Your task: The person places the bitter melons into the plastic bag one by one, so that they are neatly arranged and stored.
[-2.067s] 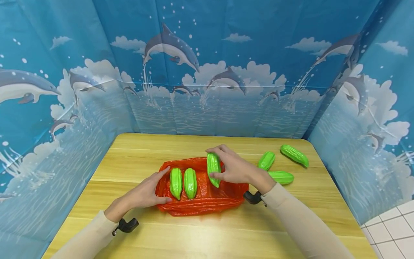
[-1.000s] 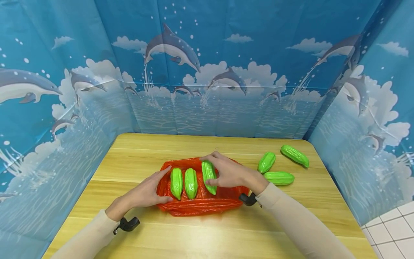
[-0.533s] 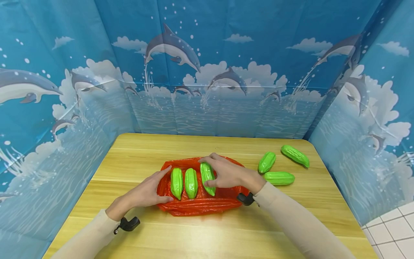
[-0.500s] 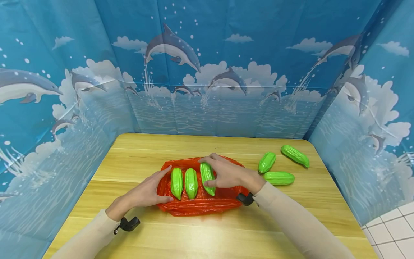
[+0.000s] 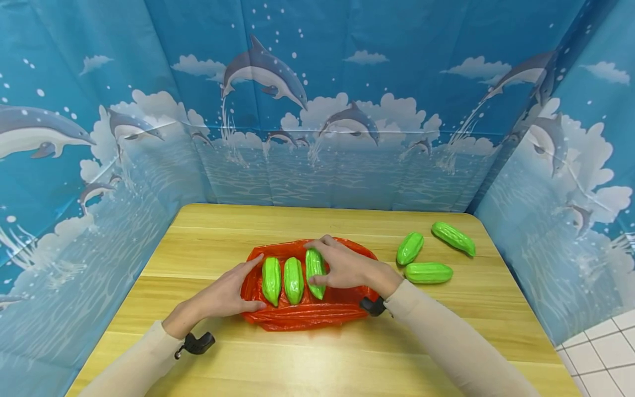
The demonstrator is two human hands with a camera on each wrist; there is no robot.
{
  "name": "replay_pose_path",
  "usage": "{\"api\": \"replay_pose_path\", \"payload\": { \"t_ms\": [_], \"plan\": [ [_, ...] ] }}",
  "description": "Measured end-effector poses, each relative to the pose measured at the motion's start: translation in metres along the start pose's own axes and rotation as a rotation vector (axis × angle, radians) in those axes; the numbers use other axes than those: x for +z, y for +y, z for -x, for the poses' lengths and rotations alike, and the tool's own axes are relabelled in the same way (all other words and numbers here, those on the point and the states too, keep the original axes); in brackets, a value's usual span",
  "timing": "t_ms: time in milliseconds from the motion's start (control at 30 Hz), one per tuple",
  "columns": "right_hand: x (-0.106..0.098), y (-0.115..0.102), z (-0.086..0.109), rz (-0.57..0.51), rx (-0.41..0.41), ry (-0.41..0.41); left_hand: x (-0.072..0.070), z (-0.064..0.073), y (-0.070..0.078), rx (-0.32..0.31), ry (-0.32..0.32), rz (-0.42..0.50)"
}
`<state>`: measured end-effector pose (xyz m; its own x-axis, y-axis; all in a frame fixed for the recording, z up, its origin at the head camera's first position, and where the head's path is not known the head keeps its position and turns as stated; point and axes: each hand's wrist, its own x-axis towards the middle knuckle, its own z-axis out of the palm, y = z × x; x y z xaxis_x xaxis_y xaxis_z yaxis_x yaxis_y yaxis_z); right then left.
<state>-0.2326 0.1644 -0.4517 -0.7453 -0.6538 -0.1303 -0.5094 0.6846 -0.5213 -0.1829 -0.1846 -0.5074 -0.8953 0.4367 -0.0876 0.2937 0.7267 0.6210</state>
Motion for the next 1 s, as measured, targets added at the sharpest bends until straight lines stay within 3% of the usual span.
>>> {"api": "replay_pose_path", "payload": {
  "t_ms": [633,1000],
  "plan": [
    [0.002,0.001,0.009,-0.056,0.016,-0.009,0.001,0.0,0.001,0.0,-0.005,-0.006],
    [-0.004,0.002,0.019,-0.042,0.001,0.069,-0.002,0.003,0.005,0.0,-0.001,-0.009]
  ]
}}
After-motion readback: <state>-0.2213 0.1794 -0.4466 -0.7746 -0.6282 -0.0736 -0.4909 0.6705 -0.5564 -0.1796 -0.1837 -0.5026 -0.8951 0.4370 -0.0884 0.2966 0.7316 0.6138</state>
